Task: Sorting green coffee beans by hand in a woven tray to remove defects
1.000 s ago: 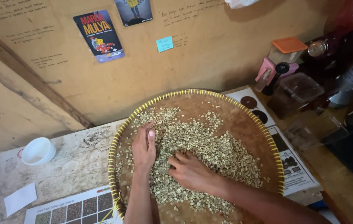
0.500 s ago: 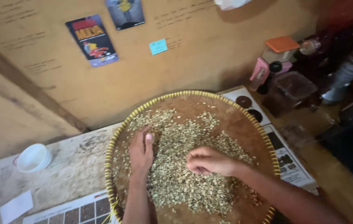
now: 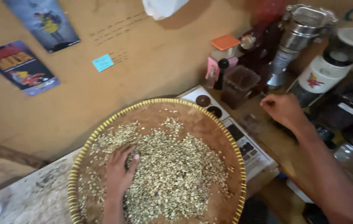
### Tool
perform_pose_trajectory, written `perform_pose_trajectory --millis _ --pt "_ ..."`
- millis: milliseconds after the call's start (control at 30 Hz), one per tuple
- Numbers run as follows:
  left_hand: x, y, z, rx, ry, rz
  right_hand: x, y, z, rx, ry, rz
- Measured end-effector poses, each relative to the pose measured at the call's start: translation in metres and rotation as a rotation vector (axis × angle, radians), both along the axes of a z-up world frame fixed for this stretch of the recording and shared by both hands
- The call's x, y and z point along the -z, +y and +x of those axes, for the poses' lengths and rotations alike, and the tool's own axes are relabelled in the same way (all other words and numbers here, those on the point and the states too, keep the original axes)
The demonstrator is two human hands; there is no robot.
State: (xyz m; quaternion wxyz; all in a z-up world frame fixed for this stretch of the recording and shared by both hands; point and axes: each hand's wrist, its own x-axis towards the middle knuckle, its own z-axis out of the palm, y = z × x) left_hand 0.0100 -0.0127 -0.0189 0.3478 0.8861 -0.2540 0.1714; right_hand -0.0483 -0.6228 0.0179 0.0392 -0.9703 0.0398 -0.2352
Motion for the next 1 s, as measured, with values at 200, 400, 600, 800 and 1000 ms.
perform_pose_trajectory --millis 200,400,600,800,1000 --pt "-0.003 -0.004 -0.004 -0.103 0.174 0.195 -0.041 0.027 -0.02 0.094 0.082 0.293" --pt "0.004 0.003 0.0 -0.055 -0.013 0.071 -0.13 0.212 -0.065 0.261 0.671 0.513" --pt "-0.003 0.01 -0.003 -0.117 -0.019 -0.077 -0.028 0.323 -0.114 -1.317 0.191 0.058" --pt "-0.011 0.021 -0.006 -0.227 -0.131 -0.087 -0.046 0.4 -0.072 -1.149 0.922 -0.459" --pt "-0.008 0.03 -0.005 -0.314 -0.154 -0.171 -0.012 0.388 -0.019 -0.864 0.327 -0.178"
